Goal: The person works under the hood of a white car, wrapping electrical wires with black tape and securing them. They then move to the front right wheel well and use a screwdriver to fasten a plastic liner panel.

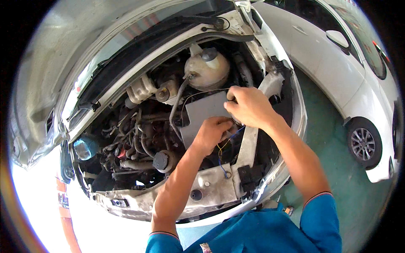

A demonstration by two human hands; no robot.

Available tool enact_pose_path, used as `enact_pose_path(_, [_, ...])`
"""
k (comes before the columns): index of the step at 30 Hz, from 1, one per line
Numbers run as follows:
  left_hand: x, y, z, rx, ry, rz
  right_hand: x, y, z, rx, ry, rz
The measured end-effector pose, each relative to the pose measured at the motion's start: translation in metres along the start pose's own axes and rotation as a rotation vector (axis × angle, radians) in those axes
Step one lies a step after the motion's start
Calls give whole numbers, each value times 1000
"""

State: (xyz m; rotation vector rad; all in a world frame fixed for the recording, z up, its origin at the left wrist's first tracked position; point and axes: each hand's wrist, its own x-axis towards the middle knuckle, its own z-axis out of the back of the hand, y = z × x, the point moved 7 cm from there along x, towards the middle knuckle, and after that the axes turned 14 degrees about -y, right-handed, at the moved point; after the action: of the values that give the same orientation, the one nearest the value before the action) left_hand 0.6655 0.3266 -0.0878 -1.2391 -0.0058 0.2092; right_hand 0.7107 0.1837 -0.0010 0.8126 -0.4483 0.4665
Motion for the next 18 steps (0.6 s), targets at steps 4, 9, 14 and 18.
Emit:
enact_pose_path(4, [-11, -8, 0, 281, -228, -250, 26, 1, -31, -149, 174, 31])
enact_pose_path(9, [-27, -23, -2, 584, -487, -450, 41, 7, -58, -225, 318, -53])
enact_pose_path(14, [-40, -31, -5, 680, -605, -623, 47, -3, -98, -296, 573, -141])
enact_pose_path(18, [-43, -38, -17, 810, -553, -873, 42, -17, -135, -318, 698, -29])
